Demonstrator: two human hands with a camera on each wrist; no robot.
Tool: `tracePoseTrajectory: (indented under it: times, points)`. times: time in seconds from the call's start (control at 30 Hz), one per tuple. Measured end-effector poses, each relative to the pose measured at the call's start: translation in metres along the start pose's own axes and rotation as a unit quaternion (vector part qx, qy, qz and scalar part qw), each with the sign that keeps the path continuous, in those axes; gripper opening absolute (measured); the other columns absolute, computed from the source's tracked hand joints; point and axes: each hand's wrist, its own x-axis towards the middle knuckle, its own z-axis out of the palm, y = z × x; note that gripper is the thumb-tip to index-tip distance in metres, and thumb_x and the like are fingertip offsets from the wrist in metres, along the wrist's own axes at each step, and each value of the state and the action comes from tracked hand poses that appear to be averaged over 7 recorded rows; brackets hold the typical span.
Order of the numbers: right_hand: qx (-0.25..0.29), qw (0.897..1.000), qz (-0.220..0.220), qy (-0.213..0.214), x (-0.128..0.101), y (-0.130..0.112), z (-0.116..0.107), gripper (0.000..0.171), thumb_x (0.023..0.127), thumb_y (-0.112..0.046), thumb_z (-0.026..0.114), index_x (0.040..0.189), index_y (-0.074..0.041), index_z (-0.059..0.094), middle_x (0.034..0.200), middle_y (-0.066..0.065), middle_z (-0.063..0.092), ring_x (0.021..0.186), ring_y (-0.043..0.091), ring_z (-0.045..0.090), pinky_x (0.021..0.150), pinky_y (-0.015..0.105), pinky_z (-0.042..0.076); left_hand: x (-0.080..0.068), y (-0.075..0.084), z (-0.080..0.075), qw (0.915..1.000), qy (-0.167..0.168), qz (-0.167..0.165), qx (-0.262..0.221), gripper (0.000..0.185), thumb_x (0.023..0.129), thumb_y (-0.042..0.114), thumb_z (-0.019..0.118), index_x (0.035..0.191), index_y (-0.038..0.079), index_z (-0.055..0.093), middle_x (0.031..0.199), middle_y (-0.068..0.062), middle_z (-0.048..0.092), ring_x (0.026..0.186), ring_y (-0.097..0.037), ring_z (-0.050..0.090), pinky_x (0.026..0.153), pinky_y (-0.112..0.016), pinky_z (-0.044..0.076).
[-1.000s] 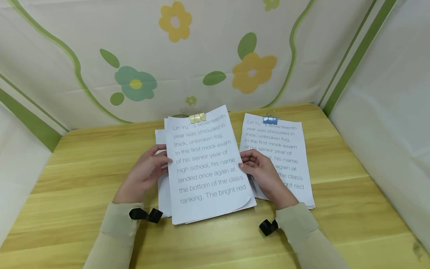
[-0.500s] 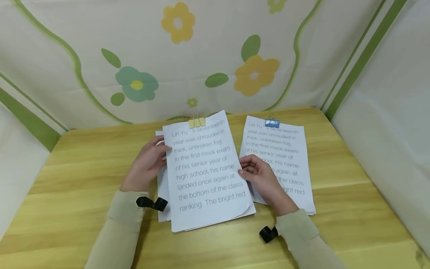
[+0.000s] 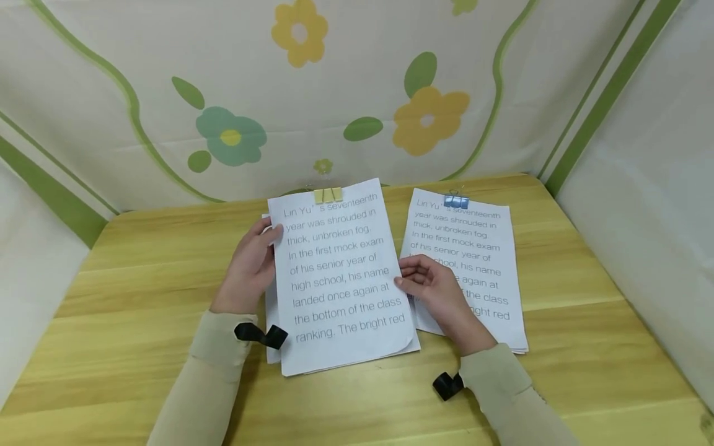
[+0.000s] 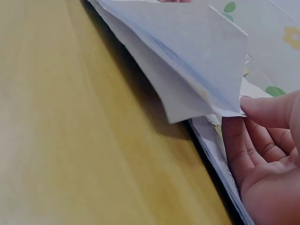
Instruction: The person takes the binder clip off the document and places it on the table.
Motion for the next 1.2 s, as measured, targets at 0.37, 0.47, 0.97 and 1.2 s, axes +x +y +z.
tracePoseTrajectory:
  times: [0.37,0.47,0.97,1.2]
  points:
    - [0.001,1.0,-0.012,0.009,0.006,0.014,0.0,0.039,0.1,-0.01,0.076,0.134,0.002,0.064,0.118,0.004,0.072,0.104,0.009,0.072,0.093,0.019,0.059,0.009,-0.005,-0.005,1.0,0.002,-0.004,-0.002,0.037,0.114,0.015,0.053,0.151,0.016,0.056,0.132,-0.001,0.062,0.117,-0.016,0.057,0.1,-0.025,0.046]
    - [-0.001,1.0,-0.016,0.01,0.006,0.014,0.001,0.037,0.099,-0.007,0.076,0.133,0.003,0.065,0.115,0.004,0.072,0.102,0.009,0.072,0.091,0.019,0.059,0.007,-0.002,-0.002,0.9998,0.012,-0.012,0.01,0.039,0.113,0.016,0.054,0.152,0.018,0.056,0.134,0.0,0.062,0.118,-0.015,0.056,0.101,-0.026,0.045]
    - [-0.025,0.999,-0.025,0.017,0.005,0.013,0.0,0.032,0.097,-0.003,0.077,0.128,0.001,0.068,0.114,0.01,0.073,0.1,0.009,0.071,0.088,0.018,0.059,0.0,-0.002,0.009,0.9977,0.06,-0.004,0.032,0.043,0.113,0.012,0.051,0.156,0.013,0.055,0.143,-0.005,0.061,0.123,-0.018,0.06,0.107,-0.028,0.047]
    - [-0.026,0.999,-0.016,0.023,0.007,0.01,0.0,0.034,0.097,-0.005,0.078,0.129,0.001,0.068,0.114,0.011,0.073,0.099,0.009,0.072,0.088,0.017,0.059,0.0,-0.005,0.015,0.9925,0.091,0.035,0.074,0.041,0.113,0.013,0.051,0.153,0.013,0.059,0.141,-0.006,0.062,0.119,-0.019,0.062,0.104,-0.028,0.049]
